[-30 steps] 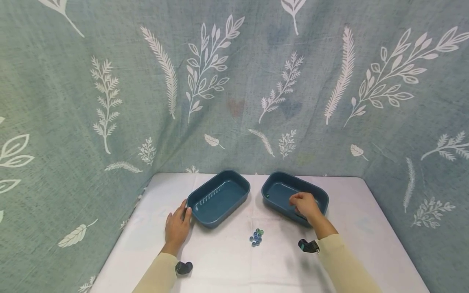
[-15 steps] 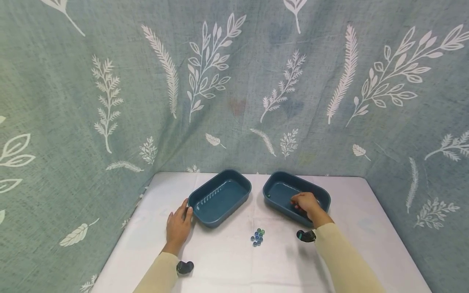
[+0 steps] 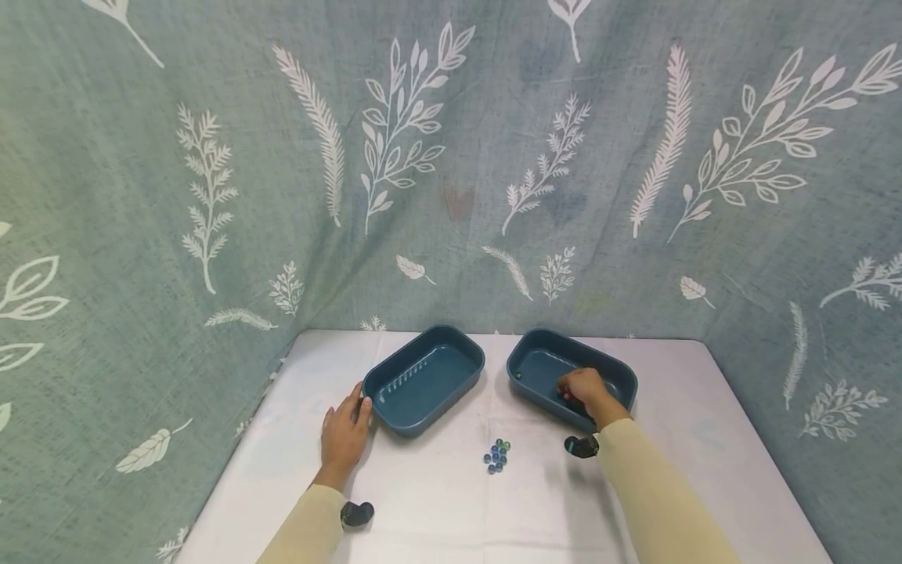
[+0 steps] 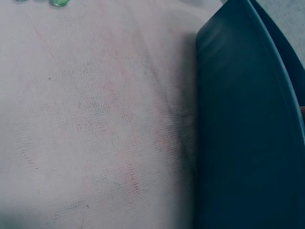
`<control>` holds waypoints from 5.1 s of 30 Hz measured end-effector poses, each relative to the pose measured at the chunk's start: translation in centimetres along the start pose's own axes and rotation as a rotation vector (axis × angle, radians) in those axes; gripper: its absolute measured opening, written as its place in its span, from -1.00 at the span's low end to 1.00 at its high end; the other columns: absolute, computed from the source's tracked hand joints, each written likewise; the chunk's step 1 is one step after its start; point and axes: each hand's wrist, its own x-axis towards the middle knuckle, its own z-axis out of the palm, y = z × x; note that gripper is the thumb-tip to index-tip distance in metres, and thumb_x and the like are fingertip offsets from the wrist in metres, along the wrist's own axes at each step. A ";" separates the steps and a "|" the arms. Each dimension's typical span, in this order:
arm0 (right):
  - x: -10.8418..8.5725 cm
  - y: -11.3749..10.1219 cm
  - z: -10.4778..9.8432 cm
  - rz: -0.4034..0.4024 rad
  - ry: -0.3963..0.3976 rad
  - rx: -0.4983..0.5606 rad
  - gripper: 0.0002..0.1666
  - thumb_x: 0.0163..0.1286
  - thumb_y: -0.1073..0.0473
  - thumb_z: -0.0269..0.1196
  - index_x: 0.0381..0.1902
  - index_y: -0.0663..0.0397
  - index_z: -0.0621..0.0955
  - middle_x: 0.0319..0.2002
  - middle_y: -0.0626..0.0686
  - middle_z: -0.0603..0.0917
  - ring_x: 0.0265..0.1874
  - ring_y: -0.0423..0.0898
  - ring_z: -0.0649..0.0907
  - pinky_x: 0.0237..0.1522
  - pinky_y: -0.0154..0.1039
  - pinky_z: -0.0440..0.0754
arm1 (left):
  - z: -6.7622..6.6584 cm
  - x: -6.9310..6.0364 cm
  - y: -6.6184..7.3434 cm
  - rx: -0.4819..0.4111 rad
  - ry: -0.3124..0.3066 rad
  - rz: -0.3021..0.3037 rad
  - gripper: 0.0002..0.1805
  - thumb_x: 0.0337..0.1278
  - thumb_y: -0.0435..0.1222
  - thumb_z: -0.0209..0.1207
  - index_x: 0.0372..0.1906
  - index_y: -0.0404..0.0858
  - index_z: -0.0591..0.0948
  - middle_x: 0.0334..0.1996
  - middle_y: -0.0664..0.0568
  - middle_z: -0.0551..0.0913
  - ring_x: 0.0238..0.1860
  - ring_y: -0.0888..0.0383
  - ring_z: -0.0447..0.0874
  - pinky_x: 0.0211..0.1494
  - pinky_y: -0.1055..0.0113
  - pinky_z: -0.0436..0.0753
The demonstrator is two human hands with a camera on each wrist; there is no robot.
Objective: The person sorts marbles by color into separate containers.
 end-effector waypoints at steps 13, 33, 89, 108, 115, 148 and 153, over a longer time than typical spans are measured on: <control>0.4 0.8 -0.3 0.027 0.023 -0.027 -0.87 0.25 0.40 0.16 -0.47 0.34 0.60 -0.62 0.04 0.61 -0.70 -0.19 0.52 -0.66 -0.34 0.44 | 0.0 -0.1 0.1 0.007 0.003 -0.006 -0.30 0.48 0.19 -0.32 0.50 -0.13 0.22 0.32 -0.17 0.42 0.36 -0.13 0.29 0.50 -0.09 -0.13; 0.9 0.8 -0.4 0.072 0.023 -0.106 -0.87 0.33 0.30 0.16 -0.42 0.24 0.56 -0.61 0.00 0.60 -0.68 -0.20 0.55 -0.65 -0.35 0.49 | 0.4 0.1 -0.1 0.016 0.015 -0.007 -0.30 0.46 0.20 -0.33 0.49 -0.09 0.23 0.31 -0.14 0.44 0.37 -0.11 0.29 0.50 -0.07 -0.15; -10.5 1.5 4.8 -0.123 -0.048 0.052 -0.78 0.40 0.24 0.21 -0.16 0.35 0.62 -0.41 0.07 0.67 -0.55 -0.08 0.54 -0.48 -0.24 0.53 | 1.0 0.4 -0.7 0.008 0.019 0.020 -0.32 0.47 0.19 -0.32 0.54 -0.01 0.13 0.29 -0.17 0.45 0.37 -0.13 0.28 0.49 -0.13 -0.16; -9.3 4.0 8.3 -0.151 -0.075 -0.049 -0.92 0.33 0.31 0.25 -0.32 0.24 0.64 -0.50 0.03 0.66 -0.64 -0.16 0.53 -0.59 -0.31 0.52 | 0.8 0.3 -0.8 0.022 0.031 0.044 -0.33 0.48 0.18 -0.33 0.54 0.01 0.11 0.26 -0.18 0.48 0.35 -0.16 0.31 0.47 -0.17 -0.11; -9.0 3.6 9.2 -0.145 -0.098 -0.110 -0.91 0.34 0.29 0.24 -0.34 0.22 0.64 -0.50 0.03 0.66 -0.62 -0.16 0.55 -0.58 -0.30 0.53 | 0.7 0.3 -0.6 0.025 0.016 0.033 -0.32 0.47 0.19 -0.35 0.54 0.00 0.10 0.30 -0.18 0.44 0.36 -0.16 0.28 0.48 -0.14 -0.13; -8.7 3.1 10.9 -0.228 -0.046 -0.475 -0.87 0.27 0.17 0.34 -0.47 0.00 0.64 -0.56 -0.10 0.54 -0.51 -0.13 0.49 -0.45 -0.24 0.47 | 1.1 0.2 -1.1 0.000 0.036 0.034 -0.32 0.46 0.20 -0.32 0.54 0.02 0.12 0.30 -0.17 0.44 0.36 -0.15 0.29 0.48 -0.13 -0.15; -8.9 3.1 10.8 -0.243 -0.047 -0.475 -0.87 0.28 0.18 0.33 -0.47 0.01 0.64 -0.60 -0.10 0.54 -0.54 -0.14 0.50 -0.47 -0.25 0.46 | 1.1 0.3 -1.1 0.009 0.035 0.039 -0.32 0.46 0.21 -0.33 0.54 0.02 0.12 0.31 -0.17 0.44 0.36 -0.15 0.28 0.48 -0.13 -0.14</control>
